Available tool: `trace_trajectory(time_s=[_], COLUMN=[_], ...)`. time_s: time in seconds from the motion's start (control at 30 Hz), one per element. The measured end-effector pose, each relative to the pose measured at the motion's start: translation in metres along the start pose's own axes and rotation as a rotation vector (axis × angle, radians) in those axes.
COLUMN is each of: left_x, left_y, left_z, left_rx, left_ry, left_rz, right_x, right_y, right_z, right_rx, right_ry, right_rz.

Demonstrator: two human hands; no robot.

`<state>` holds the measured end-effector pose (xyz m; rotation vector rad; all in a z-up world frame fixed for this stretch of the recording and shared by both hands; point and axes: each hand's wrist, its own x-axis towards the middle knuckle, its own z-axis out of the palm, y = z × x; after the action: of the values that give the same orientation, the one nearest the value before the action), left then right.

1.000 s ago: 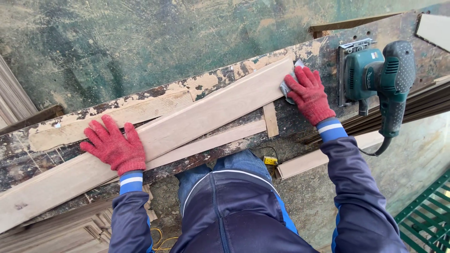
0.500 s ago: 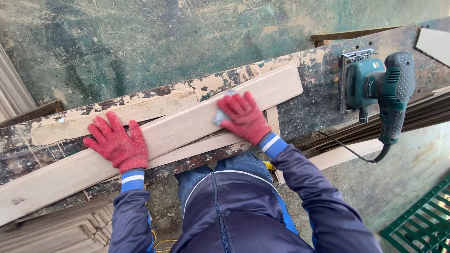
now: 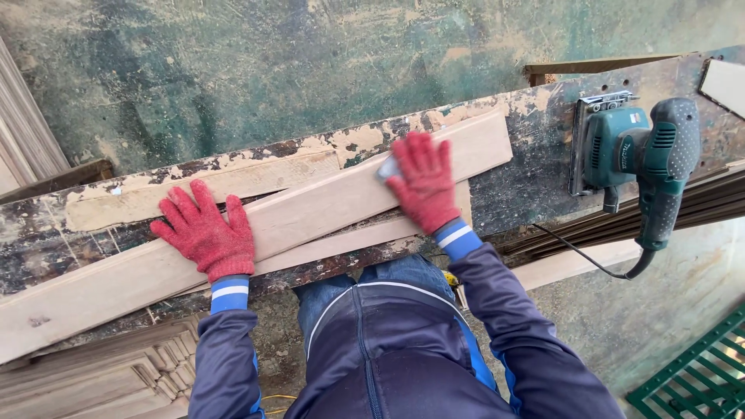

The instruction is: The person is manually sanding a wooden plank using a sanding block.

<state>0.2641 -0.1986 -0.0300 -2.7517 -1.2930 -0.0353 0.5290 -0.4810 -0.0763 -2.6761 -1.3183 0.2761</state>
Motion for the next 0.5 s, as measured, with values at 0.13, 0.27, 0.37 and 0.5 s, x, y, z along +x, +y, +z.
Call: trace_trajectory(time_s=[0.13, 0.27, 0.37, 0.5], left_x=[0.001, 0.003, 0.002, 0.002], left_y=[0.001, 0.005, 0.004, 0.003], left_z=[-0.005, -0.007, -0.007, -0.002], left_rx=[-0.015, -0.02, -0.023, -0.019], left_ry=[0.009, 0.007, 0.0, 0.046], left_rz=[-0.004, -0.032, -0.038, -0.01], right_x=[0.022, 0.013, -0.013, -0.015], right_y=[0.087, 0.075, 0.003, 0.003], right_z=[-0.035, -0.021, 0.004, 0.014], right_rx=[-0.075, 0.01, 0.014, -0.022], right_ry=[-0.171, -0.043, -0.021, 0.123], right_rz=[0.441, 0.772, 0.728, 0.485])
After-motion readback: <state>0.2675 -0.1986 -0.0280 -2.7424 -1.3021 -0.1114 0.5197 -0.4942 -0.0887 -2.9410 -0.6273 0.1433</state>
